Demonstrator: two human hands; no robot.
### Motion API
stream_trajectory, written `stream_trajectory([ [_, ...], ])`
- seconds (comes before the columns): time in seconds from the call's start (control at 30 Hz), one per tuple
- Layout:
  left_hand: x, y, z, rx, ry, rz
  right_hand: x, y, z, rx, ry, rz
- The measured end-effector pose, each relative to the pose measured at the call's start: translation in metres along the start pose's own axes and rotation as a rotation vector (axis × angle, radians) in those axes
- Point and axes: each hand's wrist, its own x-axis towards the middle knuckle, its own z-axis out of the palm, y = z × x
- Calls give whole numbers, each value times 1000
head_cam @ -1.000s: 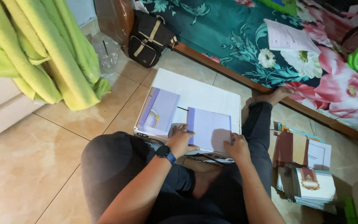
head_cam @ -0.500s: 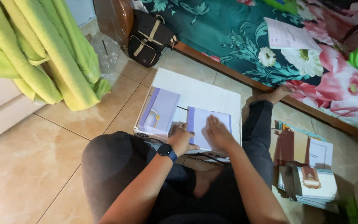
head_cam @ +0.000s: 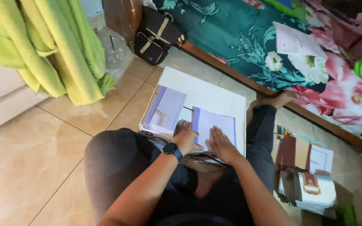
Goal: The person is sitting on the floor, picking up purple and white folders, opening them, and flipping through the pages to inspect the contents.
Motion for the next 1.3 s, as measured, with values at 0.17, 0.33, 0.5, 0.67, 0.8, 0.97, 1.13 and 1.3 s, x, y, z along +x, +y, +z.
stream_trajectory([
  [0.17,43,-43,69,92,-25,-4,20,16,7,7,0,22],
  [0.33,39,-40,65,95,-64,-17,77,29,0,-33,84,68],
  [0.5,31,-34,57,83,17,42,80,28,6,-64,138,67],
  [0.67,-7,26,1,51,-34,98,66,46,43,-123,293,-74],
  [0.8,-108,151,-155,-432,478,667,85,79,65,-138,686,-578],
  [0.97,-88,170,-133,-561,242,701,44,20,15,-97,265,10],
  [1.13,-86,170,-131,-652,73,706,36,11,4,-104,207,42],
  [1.3,-68,172,-109,-778,-109,679,45,17,12,-151,225,14],
])
